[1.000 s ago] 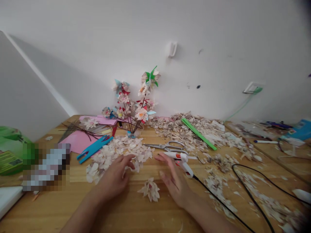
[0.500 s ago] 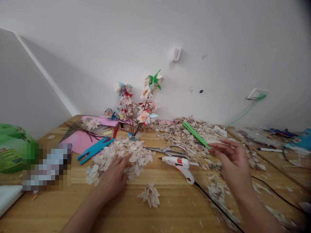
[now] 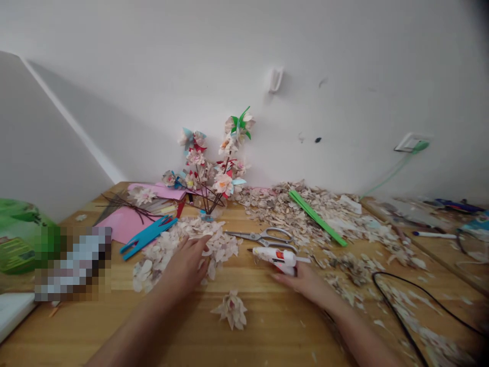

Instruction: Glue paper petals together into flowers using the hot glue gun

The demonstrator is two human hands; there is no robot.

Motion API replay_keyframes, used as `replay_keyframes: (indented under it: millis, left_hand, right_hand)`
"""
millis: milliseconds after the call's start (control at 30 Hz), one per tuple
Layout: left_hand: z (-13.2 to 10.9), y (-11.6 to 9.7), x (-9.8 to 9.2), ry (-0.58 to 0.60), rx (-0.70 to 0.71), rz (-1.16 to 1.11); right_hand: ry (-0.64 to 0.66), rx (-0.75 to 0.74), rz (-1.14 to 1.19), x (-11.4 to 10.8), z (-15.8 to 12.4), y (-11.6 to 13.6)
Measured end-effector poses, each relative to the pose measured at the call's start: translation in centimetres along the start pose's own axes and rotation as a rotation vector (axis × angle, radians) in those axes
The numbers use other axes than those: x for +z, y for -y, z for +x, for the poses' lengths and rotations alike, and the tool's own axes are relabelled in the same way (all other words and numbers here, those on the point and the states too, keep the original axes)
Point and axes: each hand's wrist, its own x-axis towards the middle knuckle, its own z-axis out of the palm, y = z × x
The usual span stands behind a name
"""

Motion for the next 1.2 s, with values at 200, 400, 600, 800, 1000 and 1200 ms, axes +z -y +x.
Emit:
replay_keyframes:
  millis: [200, 400, 600, 800, 1000, 1200]
  left_hand:
    - [2.7, 0.0, 0.6, 0.035, 0.028, 0.016]
    - [3.6, -0.3, 1.0, 0.058, -0.01, -0.093]
    - [3.1, 0.0, 0.5, -0.046, -0.196, -0.348]
    - [1.9, 0.1, 0.1, -0.177, -0.5, -0.84]
    - [0.4, -1.3, -0.1, -0.247, -0.719, -1.28]
    - [0.0, -5.0, -0.6, -0.276, -0.786, -1.536]
  right_hand:
    - [-0.129, 0.002, -0.132, 1.2, 0.0, -0.6]
    - [-0.125, 0.003, -0.155, 1.2, 0.0, -0.8]
    - [-0.136, 0.027, -0.14, 1.4, -0.1, -0.8]
    - [-0.118, -0.02, -0.011, 0.8, -0.4, -0.5]
    - [-0.504, -0.234, 0.061, -2.3, -1.6, 1.9]
    - [-0.438, -0.326, 0.221, 1.3, -2.3, 8.4]
